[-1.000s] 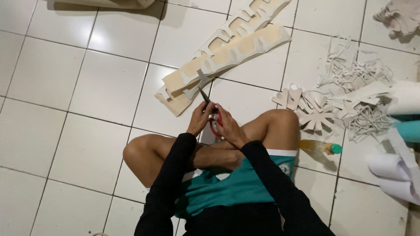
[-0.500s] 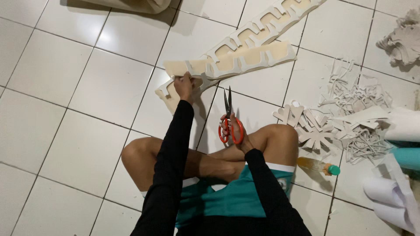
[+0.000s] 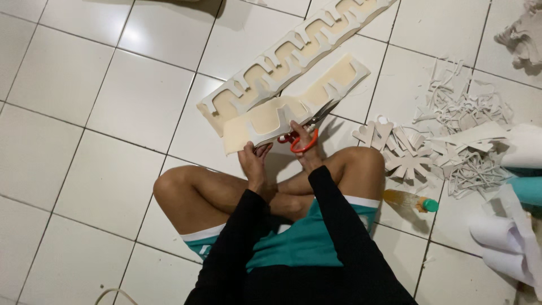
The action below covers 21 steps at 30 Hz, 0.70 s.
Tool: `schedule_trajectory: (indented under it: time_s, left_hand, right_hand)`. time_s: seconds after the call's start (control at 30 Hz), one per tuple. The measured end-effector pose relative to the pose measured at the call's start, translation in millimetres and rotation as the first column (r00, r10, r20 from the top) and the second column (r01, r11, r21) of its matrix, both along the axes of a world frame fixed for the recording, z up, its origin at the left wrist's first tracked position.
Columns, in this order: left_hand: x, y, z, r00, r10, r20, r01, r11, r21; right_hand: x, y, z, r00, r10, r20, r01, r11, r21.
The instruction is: The person sews a strip of white foam pieces on a treadle sewing machine, then sits on the tiled floor and uses scissors to trim excess material from the edges of the sewn foam pieces, setting trimmed pieces aside.
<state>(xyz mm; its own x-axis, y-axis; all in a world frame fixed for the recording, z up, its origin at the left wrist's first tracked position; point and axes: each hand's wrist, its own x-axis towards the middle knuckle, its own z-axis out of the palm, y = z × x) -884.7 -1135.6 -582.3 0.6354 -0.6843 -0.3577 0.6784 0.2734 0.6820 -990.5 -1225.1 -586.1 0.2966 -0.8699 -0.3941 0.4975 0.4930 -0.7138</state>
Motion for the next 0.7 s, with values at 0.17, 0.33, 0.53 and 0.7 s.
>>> schedule_trajectory:
  time_s: [0.17,0.33,0.53,0.7]
  left_hand:
    - [-12,13,-1,0.911,-0.255,0.323,0.144,0.933,0.331]
    - [7,-7,20,0.995,-0.045,0.092,0.039,0.997,0.068]
    - [39,-12,28,0.991,-0.106,-0.076,0.106,0.994,-0.002]
    - [44,-4,19,0.983,-0.085,-0.162,0.075,0.995,-0.067]
  right_hand:
    - [12,29,-2,0.995,0.095,0.002,-0.093,0.982,-0.164]
    - [-6,56,-7,0.974,0.225,0.019,-0.22,0.963,-0.159]
    - [-27,83,-10,0.893,0.271,-0.358,-0.377,0.886,-0.269]
    - [-43,126,-18,0.792,0.505,-0.343,-0.57,0.813,-0.12]
